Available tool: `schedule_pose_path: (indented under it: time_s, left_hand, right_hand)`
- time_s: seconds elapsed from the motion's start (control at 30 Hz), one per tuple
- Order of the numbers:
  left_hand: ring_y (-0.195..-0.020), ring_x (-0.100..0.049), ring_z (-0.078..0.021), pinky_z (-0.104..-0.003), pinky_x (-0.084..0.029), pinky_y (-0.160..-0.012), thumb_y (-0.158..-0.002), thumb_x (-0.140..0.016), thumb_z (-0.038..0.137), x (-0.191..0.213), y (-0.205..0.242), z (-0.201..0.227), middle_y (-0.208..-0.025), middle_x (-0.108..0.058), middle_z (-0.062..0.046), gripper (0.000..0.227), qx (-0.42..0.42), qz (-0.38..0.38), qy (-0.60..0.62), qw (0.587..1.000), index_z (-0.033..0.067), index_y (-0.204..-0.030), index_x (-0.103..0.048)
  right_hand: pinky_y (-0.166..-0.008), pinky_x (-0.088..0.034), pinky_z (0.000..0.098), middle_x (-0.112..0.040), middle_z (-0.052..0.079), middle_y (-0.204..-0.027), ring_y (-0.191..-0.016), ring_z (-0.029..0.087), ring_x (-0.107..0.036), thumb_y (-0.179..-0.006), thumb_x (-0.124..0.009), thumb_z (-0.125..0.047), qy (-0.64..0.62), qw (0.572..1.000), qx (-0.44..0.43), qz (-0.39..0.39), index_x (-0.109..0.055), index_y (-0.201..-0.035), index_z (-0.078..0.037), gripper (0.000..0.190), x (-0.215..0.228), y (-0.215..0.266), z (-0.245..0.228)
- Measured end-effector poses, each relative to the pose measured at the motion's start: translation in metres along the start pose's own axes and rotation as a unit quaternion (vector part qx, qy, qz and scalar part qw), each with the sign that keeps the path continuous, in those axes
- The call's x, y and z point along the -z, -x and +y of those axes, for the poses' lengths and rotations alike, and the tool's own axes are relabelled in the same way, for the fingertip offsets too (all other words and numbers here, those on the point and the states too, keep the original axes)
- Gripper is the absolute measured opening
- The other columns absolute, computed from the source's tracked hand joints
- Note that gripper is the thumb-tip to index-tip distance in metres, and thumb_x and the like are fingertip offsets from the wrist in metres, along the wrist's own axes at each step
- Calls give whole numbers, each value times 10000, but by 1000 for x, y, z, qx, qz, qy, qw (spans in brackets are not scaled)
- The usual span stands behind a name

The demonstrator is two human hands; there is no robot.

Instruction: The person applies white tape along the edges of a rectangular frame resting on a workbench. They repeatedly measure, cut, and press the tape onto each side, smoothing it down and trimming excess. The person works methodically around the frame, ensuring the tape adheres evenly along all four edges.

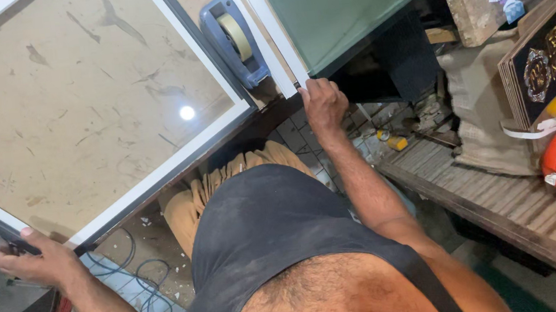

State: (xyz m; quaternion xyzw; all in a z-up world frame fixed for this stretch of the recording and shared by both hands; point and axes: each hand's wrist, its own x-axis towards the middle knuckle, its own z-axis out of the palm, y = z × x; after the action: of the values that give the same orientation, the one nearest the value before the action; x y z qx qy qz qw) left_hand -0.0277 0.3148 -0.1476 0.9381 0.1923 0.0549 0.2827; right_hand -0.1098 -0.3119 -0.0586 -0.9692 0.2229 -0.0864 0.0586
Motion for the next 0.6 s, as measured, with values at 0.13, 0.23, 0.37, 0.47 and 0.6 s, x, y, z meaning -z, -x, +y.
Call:
schedule_pose_path:
  time_s: [0.13,0.23,0.37,0.47,0.6]
  left_hand:
    - [-1486,-506,-359,-466,-436,-1218,-1137,-565,86,-4,12,13,-1598,-362,-216,552,-18,21,-22,999,0,-1600,-278]
    - [-1491,-511,-360,-472,-454,-1234,-1108,-580,83,-2,20,21,-1597,-363,-199,559,-43,33,-29,998,2,-1593,-314]
    - [-1487,-502,-365,-513,-466,-1237,-1101,-592,106,0,27,39,-1600,-349,-186,536,-27,46,-29,998,20,-1572,-350]
    - [-1485,-437,-356,-584,-386,-1216,-1122,-616,129,1,27,61,-1624,-345,-169,512,-16,55,-88,994,64,-1575,-387]
    - [-1537,-353,-328,-650,-260,-1227,-1119,-660,165,-13,29,115,-1650,-347,-132,563,-60,49,-129,989,154,-1635,-435]
  right_hand:
    - [-658,-513,445,-641,83,-880,-822,307,-659,-858,-834,-195,-14,1000,-4,17,-670,-903,-83,203,-4,3,4]
    - [-659,-517,450,-647,85,-873,-828,313,-672,-870,-829,-194,-19,1000,-9,16,-674,-903,-87,191,-4,3,7]
    - [-649,-521,449,-690,78,-883,-833,310,-694,-859,-825,-202,-47,998,-36,5,-709,-961,-77,199,9,-2,7]
    - [-679,-540,438,-727,97,-923,-842,319,-708,-880,-829,-171,-102,994,-41,6,-726,-1022,-68,203,31,-6,4]
    - [-731,-571,333,-753,86,-999,-851,202,-712,-959,-763,-67,-292,954,-70,-20,-750,-1162,-43,204,59,-18,-3]
